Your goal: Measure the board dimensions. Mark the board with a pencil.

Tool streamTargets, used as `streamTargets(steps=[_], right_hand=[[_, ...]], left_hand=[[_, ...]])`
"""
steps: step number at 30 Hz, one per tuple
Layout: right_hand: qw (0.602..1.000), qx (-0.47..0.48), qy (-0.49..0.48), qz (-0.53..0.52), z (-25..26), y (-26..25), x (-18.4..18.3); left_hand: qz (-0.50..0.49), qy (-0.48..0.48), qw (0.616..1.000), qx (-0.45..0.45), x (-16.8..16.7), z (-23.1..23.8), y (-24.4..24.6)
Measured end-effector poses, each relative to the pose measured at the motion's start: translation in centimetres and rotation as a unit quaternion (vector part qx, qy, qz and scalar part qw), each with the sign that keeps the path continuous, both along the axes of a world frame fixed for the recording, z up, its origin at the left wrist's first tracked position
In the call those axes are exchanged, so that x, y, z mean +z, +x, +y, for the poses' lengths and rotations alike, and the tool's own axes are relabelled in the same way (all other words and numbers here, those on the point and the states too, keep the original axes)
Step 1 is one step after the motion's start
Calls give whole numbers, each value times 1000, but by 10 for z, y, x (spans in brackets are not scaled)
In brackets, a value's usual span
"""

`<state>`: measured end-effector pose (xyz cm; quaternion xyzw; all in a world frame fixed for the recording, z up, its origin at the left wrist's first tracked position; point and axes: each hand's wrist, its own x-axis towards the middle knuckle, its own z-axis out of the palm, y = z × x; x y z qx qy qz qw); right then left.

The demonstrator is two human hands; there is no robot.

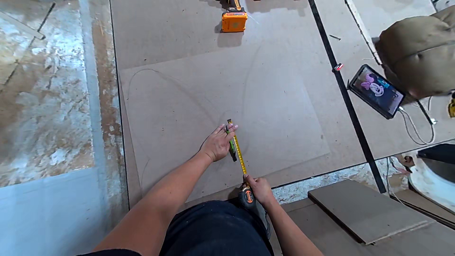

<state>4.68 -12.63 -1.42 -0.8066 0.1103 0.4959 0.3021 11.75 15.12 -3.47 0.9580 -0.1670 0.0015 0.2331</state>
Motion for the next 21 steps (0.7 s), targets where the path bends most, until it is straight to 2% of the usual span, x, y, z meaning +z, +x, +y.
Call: streamTargets(steps=[21], right_hand=[[1000,-5,14,2,-3,-1,-5]], left_hand=[[-4,19,1000,-2,-1,1,0]])
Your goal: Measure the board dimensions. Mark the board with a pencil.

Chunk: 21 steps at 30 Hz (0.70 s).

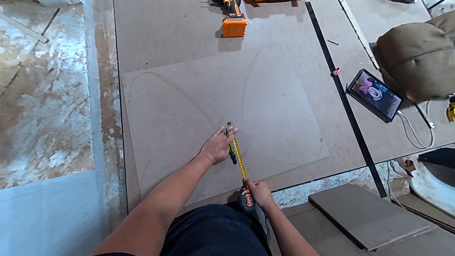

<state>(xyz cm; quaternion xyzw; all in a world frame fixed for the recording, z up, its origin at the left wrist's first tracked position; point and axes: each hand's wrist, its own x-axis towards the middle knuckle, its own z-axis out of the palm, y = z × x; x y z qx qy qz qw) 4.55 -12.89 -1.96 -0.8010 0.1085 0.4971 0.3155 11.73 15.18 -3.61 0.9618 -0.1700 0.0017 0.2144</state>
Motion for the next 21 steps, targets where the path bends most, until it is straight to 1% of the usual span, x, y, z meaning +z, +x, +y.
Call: streamTargets(steps=[4,21], right_hand=[[1000,-10,-3,-1,1,-1,2],[1000,3,-11,6,1,0,3]], left_hand=[[-9,0,1000,1,-1,0,0],[12,7,1000,-2,1,0,1]])
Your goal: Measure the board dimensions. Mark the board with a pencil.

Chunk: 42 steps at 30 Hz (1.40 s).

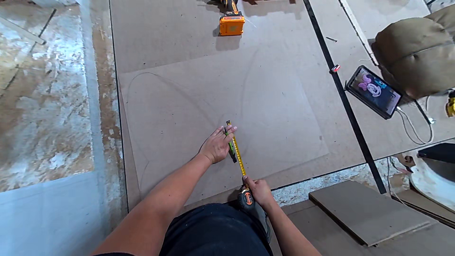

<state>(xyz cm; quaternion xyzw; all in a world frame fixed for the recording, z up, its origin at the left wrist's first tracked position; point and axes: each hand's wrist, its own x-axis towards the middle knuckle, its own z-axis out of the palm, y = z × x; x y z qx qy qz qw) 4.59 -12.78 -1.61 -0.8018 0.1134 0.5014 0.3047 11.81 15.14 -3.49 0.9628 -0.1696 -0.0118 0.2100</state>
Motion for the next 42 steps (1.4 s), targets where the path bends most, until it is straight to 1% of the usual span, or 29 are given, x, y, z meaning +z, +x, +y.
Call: streamTargets(steps=[8,11,15,18,21,24,26,29,32,35,39,42], right_hand=[[1000,-6,7,8,0,1,-1],[999,-13,29,13,-4,0,0],[997,-25,72,-10,-7,-7,1],[996,-36,77,-40,-4,-20,6],[995,-56,60,-58,3,-30,16],[993,-102,24,-49,14,-33,26],[991,-127,10,-52,18,-37,27],[989,-130,30,-66,12,-41,23],[989,-134,47,-52,5,-41,22],[987,-146,37,-61,2,-44,21],[981,-176,24,-81,7,-44,22],[981,-175,3,-88,9,-41,26]], left_hand=[[7,8,1000,-2,1,0,0],[8,4,1000,-1,3,0,0],[0,-12,1000,5,4,0,-1],[0,-29,1000,5,0,0,0],[-5,-20,1000,2,-1,1,-3],[-11,-11,1000,1,0,1,-2],[-11,-11,1000,1,-3,1,-1],[6,-32,999,3,0,3,-1],[7,-40,999,22,2,8,10],[8,-25,998,49,1,12,23],[2,-22,999,49,-3,14,24],[8,-16,999,52,-3,14,25]])
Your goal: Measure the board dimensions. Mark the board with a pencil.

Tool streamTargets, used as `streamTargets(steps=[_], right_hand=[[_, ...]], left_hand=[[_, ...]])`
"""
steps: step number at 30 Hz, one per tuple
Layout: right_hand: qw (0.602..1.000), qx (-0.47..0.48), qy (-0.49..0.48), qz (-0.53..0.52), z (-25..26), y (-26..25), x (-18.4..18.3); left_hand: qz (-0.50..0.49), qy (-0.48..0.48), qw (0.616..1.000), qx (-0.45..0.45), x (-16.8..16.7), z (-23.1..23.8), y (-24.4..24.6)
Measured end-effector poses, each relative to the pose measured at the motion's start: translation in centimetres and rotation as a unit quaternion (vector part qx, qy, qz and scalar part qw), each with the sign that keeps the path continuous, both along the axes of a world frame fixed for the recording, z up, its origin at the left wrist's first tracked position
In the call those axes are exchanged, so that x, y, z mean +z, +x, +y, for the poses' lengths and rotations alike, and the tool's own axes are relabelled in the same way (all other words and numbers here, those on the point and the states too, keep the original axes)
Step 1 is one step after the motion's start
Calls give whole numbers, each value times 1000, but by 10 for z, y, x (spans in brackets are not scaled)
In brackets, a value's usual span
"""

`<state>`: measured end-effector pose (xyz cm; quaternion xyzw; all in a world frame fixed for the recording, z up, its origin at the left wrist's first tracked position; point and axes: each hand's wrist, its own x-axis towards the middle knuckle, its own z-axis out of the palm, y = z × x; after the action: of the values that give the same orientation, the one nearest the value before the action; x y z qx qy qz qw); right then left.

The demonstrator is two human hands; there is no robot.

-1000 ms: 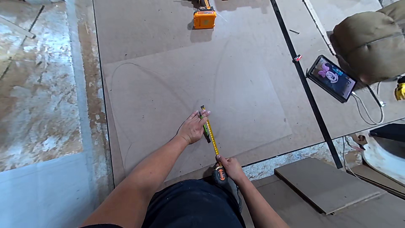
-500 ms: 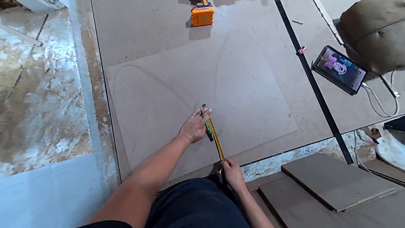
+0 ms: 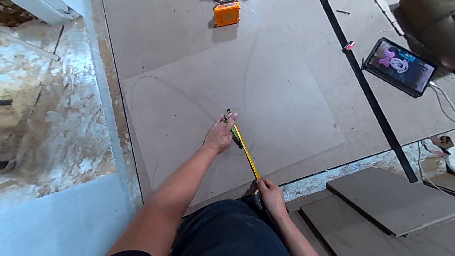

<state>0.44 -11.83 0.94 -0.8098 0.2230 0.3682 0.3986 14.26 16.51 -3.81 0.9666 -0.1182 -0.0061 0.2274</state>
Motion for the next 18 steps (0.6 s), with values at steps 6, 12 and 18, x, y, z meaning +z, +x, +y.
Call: streamTargets(steps=[6,12,18], right_hand=[[999,17,-27,31,3,10,5],[994,38,-38,90,-3,27,0],[997,11,-23,73,1,22,-1]], left_hand=[[22,5,1000,3,6,0,2],[0,5,1000,4,2,-2,2],[-1,9,1000,2,3,-2,3]])
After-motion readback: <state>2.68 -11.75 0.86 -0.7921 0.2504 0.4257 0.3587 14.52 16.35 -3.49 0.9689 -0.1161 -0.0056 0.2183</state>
